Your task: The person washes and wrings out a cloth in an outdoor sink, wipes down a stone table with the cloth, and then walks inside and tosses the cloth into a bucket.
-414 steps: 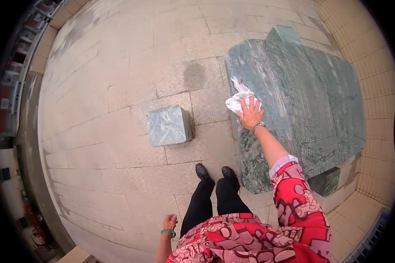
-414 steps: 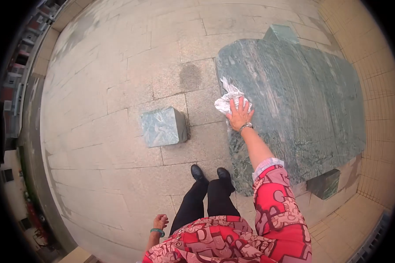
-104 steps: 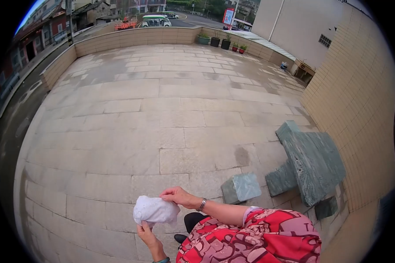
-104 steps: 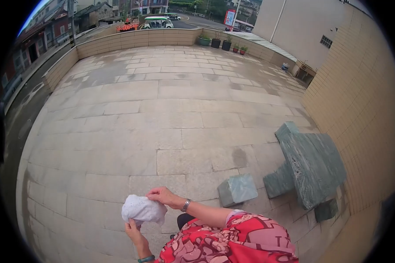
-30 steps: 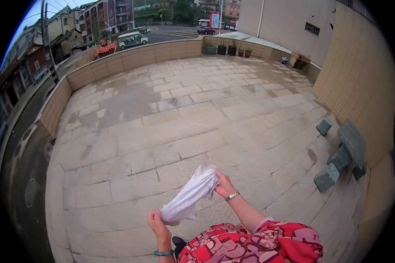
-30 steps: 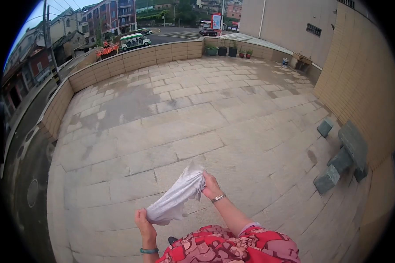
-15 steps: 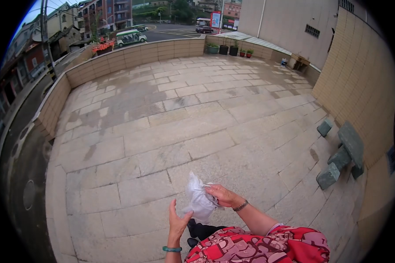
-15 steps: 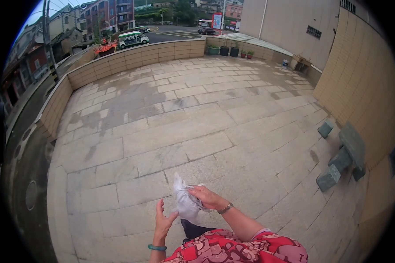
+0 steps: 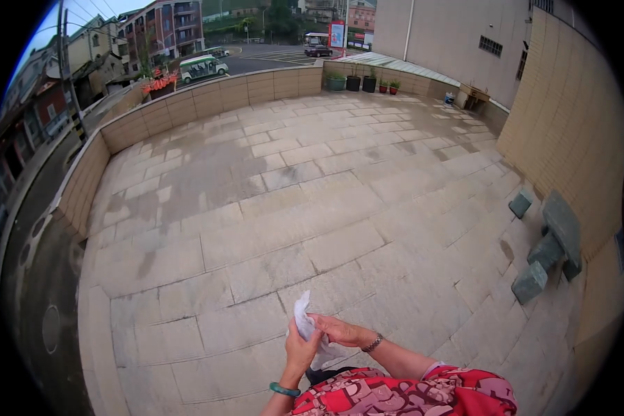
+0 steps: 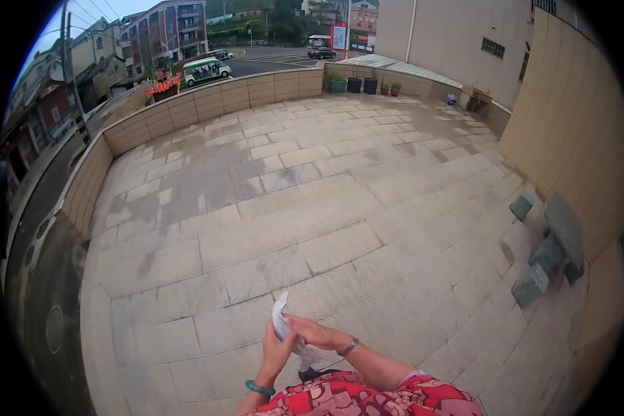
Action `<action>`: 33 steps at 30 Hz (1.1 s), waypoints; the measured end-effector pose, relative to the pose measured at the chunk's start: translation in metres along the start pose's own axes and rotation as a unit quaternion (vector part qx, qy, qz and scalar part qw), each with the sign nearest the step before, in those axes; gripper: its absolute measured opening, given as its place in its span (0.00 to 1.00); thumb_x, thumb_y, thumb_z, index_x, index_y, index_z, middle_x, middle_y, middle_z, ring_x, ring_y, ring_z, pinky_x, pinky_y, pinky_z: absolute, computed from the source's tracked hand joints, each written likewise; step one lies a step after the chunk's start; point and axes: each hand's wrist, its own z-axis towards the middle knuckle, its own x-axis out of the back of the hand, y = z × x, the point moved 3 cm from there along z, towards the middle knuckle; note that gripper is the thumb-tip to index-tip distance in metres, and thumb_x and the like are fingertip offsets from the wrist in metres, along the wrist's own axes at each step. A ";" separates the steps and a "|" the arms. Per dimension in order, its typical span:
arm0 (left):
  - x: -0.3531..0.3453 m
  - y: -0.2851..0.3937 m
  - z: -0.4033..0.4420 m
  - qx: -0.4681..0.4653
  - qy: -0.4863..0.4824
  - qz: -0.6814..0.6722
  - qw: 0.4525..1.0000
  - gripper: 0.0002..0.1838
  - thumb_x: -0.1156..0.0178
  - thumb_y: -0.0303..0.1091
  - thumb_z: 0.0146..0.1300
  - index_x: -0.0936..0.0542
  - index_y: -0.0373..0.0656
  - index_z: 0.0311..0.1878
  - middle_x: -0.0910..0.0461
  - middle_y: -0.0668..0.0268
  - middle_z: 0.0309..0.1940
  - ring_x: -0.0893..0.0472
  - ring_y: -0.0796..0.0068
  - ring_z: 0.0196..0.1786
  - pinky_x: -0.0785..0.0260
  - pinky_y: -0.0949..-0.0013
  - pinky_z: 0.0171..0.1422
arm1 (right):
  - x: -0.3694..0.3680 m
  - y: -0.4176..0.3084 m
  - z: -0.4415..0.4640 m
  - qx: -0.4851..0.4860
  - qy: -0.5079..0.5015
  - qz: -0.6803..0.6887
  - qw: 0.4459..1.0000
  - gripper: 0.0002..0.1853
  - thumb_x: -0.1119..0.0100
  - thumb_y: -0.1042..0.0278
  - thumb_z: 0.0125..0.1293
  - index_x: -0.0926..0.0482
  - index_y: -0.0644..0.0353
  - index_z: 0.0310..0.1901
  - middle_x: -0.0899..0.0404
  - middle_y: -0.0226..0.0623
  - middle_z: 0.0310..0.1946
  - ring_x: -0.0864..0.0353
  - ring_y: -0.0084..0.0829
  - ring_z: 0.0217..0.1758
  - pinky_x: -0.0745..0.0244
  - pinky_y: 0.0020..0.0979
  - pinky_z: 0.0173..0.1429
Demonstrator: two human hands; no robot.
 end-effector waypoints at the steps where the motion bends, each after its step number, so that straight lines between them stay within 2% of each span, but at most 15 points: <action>1: 0.002 -0.001 0.006 -0.020 0.011 0.005 1.000 0.30 0.37 0.40 0.53 0.36 0.36 0.56 0.23 0.51 0.38 0.22 0.63 0.41 0.30 0.66 0.45 | 0.004 0.003 0.007 0.008 0.010 -0.004 1.000 0.27 0.64 0.51 0.71 0.45 0.60 0.65 0.32 0.28 0.48 0.34 0.18 0.46 0.35 0.19 0.39; 8: 0.015 -0.031 0.045 0.014 0.011 -0.140 0.990 0.28 0.40 0.36 0.54 0.38 0.37 0.56 0.26 0.51 0.45 0.22 0.61 0.42 0.29 0.65 0.47 | 0.013 -0.009 0.032 0.022 0.038 0.251 0.967 0.24 0.59 0.61 0.69 0.42 0.64 0.63 0.29 0.34 0.51 0.28 0.24 0.50 0.29 0.29 0.50; 10: 0.025 -0.017 0.053 -0.007 0.045 -0.147 0.988 0.25 0.42 0.27 0.56 0.39 0.36 0.55 0.26 0.55 0.42 0.24 0.74 0.39 0.27 0.72 0.41 | 0.018 -0.009 0.037 0.064 0.098 0.304 0.946 0.20 0.57 0.68 0.67 0.39 0.66 0.59 0.28 0.35 0.49 0.26 0.25 0.48 0.29 0.29 0.50; 12: 0.031 -0.020 0.063 -0.012 0.021 -0.140 0.990 0.17 0.42 0.26 0.55 0.33 0.36 0.49 0.26 0.57 0.43 0.24 0.75 0.39 0.27 0.73 0.38 | 0.010 -0.019 0.038 0.073 0.108 0.311 0.941 0.18 0.58 0.73 0.66 0.36 0.66 0.56 0.27 0.35 0.48 0.26 0.26 0.49 0.29 0.29 0.51; 15: 0.040 -0.025 0.081 -0.126 -0.027 -0.029 0.991 0.04 0.42 0.26 0.54 0.24 0.37 0.33 0.24 0.59 0.40 0.22 0.72 0.40 0.28 0.72 0.39 | -0.005 -0.025 0.048 0.089 0.142 0.277 0.946 0.17 0.57 0.75 0.65 0.35 0.66 0.56 0.27 0.36 0.48 0.27 0.26 0.49 0.30 0.29 0.52; 16: 0.048 -0.026 0.085 -0.128 -0.028 -0.030 0.991 0.04 0.42 0.26 0.54 0.24 0.37 0.33 0.24 0.59 0.40 0.22 0.72 0.40 0.28 0.72 0.39 | -0.010 -0.022 0.051 0.106 0.169 0.274 0.941 0.18 0.56 0.76 0.64 0.35 0.66 0.56 0.27 0.36 0.48 0.27 0.25 0.49 0.30 0.29 0.52; 18: 0.068 -0.017 0.093 -0.248 -0.019 0.049 0.967 0.07 0.40 0.31 0.52 0.24 0.42 0.33 0.22 0.57 0.38 0.23 0.62 0.38 0.30 0.69 0.41 | -0.021 -0.017 0.061 0.127 0.197 0.268 0.934 0.18 0.55 0.77 0.63 0.36 0.67 0.56 0.28 0.37 0.48 0.27 0.25 0.48 0.30 0.29 0.52; 20: 0.085 -0.016 0.098 -0.245 -0.033 0.044 0.968 0.05 0.40 0.31 0.52 0.23 0.42 0.32 0.22 0.56 0.36 0.23 0.61 0.37 0.31 0.68 0.41 | -0.030 -0.012 0.069 0.134 0.236 0.283 0.920 0.17 0.52 0.79 0.61 0.32 0.68 0.52 0.26 0.37 0.46 0.26 0.25 0.46 0.30 0.27 0.51; 23: 0.102 -0.025 0.099 -0.169 -0.102 0.036 0.980 0.04 0.42 0.31 0.55 0.23 0.42 0.32 0.23 0.59 0.31 0.23 0.69 0.34 0.32 0.69 0.38 | -0.032 -0.002 0.072 0.139 0.341 0.198 0.908 0.13 0.50 0.79 0.58 0.27 0.69 0.46 0.24 0.36 0.41 0.25 0.25 0.42 0.30 0.25 0.48; 25: 0.108 -0.036 0.097 -0.017 -0.181 -0.075 0.980 0.04 0.44 0.31 0.58 0.25 0.42 0.32 0.26 0.66 0.25 0.26 0.78 0.30 0.34 0.73 0.35 | -0.046 -0.001 0.069 0.149 0.380 0.205 0.890 0.11 0.49 0.80 0.57 0.25 0.69 0.43 0.23 0.36 0.39 0.24 0.25 0.40 0.30 0.25 0.47; 26: 0.110 -0.042 0.098 -0.017 -0.185 -0.076 0.980 0.04 0.44 0.31 0.58 0.25 0.42 0.32 0.26 0.66 0.25 0.26 0.78 0.30 0.34 0.73 0.35 | -0.051 -0.002 0.067 0.158 0.414 0.209 0.872 0.09 0.48 0.80 0.56 0.24 0.69 0.40 0.22 0.35 0.37 0.24 0.24 0.39 0.30 0.24 0.47; 28: 0.108 -0.057 0.097 0.082 -0.180 -0.286 0.938 0.04 0.46 0.32 0.60 0.28 0.42 0.34 0.29 0.72 0.24 0.30 0.84 0.29 0.36 0.77 0.33 | -0.057 0.005 0.062 0.161 0.430 0.233 0.857 0.10 0.48 0.79 0.57 0.24 0.68 0.41 0.22 0.35 0.37 0.24 0.25 0.39 0.30 0.25 0.46; 29: 0.110 -0.054 0.096 0.083 -0.182 -0.290 0.936 0.04 0.46 0.32 0.60 0.28 0.42 0.34 0.29 0.72 0.24 0.30 0.84 0.29 0.36 0.77 0.33 | -0.059 0.004 0.059 0.166 0.441 0.256 0.844 0.10 0.48 0.79 0.57 0.25 0.68 0.42 0.23 0.35 0.37 0.23 0.25 0.38 0.29 0.25 0.46; 31: 0.112 -0.053 0.090 0.228 -0.150 -0.405 0.873 0.06 0.44 0.32 0.59 0.29 0.42 0.35 0.29 0.72 0.25 0.32 0.84 0.28 0.37 0.78 0.34 | -0.066 -0.001 0.052 0.176 0.437 0.287 0.834 0.10 0.48 0.78 0.58 0.26 0.67 0.42 0.23 0.35 0.37 0.23 0.25 0.39 0.29 0.25 0.46; 33: 0.114 -0.041 0.084 0.188 -0.171 -0.337 0.907 0.08 0.42 0.33 0.59 0.29 0.41 0.36 0.29 0.72 0.26 0.31 0.84 0.29 0.36 0.78 0.34 | -0.073 -0.005 0.048 0.188 0.431 0.323 0.822 0.11 0.48 0.77 0.58 0.26 0.67 0.43 0.23 0.35 0.37 0.23 0.25 0.39 0.29 0.26 0.47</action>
